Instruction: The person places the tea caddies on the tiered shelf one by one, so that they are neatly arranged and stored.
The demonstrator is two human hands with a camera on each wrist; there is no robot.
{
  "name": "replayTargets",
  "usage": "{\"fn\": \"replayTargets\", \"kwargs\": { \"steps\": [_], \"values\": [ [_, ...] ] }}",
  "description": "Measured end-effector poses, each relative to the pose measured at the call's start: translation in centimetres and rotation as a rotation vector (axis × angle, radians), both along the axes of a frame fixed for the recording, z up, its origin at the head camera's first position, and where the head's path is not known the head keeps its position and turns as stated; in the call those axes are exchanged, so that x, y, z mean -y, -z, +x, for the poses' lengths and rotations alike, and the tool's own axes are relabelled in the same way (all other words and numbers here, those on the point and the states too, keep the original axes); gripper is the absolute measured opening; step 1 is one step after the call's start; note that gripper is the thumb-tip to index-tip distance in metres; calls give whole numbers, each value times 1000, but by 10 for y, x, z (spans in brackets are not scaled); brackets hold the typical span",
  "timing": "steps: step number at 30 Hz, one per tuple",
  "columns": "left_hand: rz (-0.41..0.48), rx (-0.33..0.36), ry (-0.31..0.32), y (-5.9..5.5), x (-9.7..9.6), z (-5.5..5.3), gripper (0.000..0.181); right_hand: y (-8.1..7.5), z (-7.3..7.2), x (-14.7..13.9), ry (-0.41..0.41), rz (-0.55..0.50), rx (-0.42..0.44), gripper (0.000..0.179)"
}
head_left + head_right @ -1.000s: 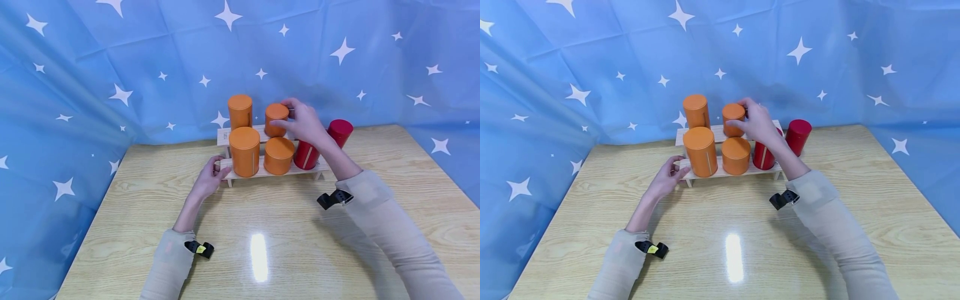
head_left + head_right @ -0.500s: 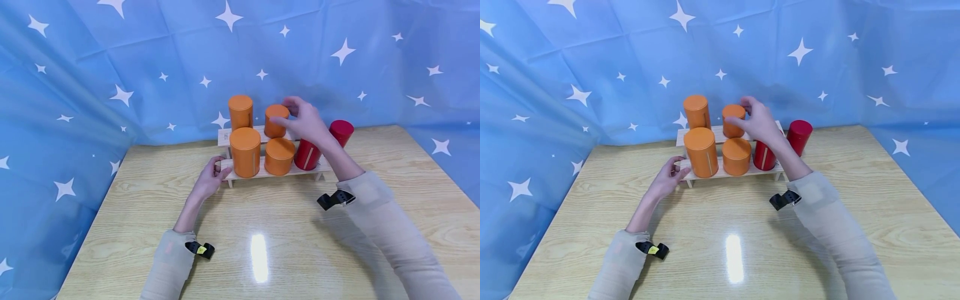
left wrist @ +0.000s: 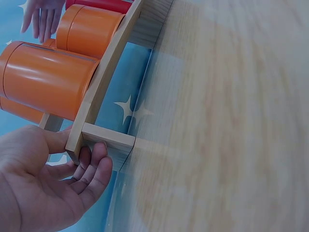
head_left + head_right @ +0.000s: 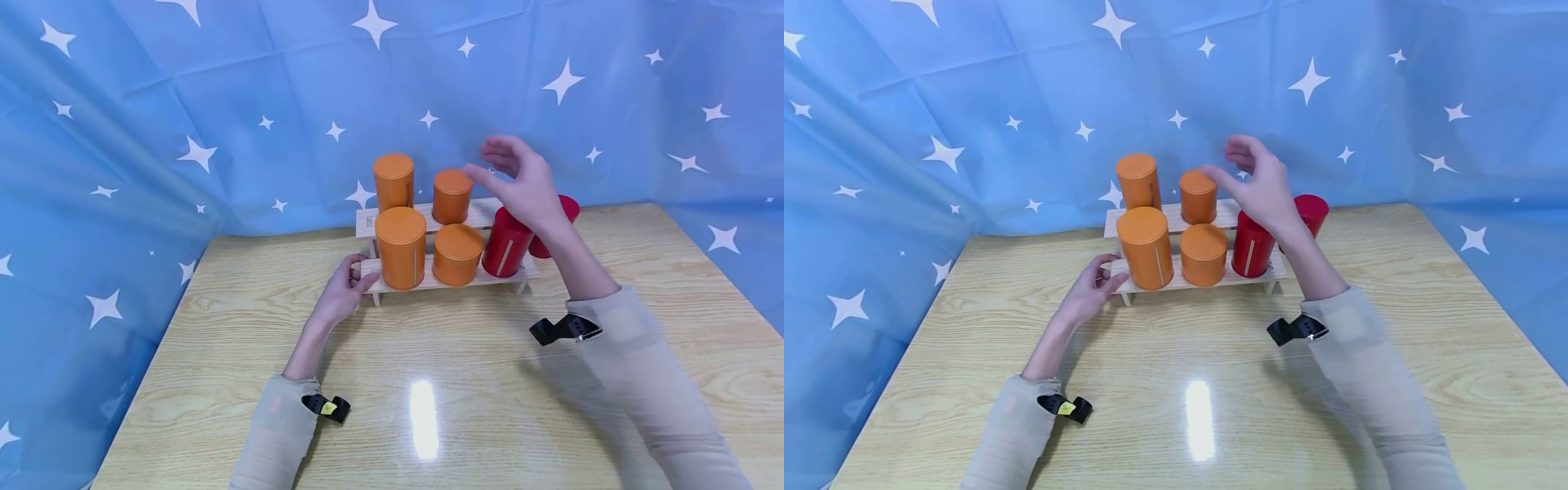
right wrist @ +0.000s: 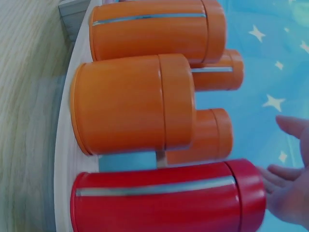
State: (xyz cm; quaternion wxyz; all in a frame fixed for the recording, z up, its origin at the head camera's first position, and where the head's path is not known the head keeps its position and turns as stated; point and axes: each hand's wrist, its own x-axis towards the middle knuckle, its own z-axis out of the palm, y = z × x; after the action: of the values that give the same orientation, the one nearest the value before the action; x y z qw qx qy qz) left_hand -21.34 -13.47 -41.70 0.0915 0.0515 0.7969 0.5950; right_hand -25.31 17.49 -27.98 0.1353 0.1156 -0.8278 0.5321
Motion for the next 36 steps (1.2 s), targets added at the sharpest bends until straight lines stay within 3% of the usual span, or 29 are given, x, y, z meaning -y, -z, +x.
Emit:
{"fn": "replayTargets", "kwargs": {
  "steps": [8,14,22,30,36],
  "values": [
    [20,12,8,-5,0,2,50,0,5,-27,40,-77,-43,58],
    [16,-8,-1,0,1,1,49,4,8,-48,100,-82,-37,53],
    [0,-16,6,-2,0,2,50,16,9,-81,157,-67,-67,45],
    [7,-14,3,-1,0,1,49,31,10,-107,244,105,24,55],
    [7,-10,1,0,0,1,48,44,9,-122,253,186,103,62]
  ]
}}
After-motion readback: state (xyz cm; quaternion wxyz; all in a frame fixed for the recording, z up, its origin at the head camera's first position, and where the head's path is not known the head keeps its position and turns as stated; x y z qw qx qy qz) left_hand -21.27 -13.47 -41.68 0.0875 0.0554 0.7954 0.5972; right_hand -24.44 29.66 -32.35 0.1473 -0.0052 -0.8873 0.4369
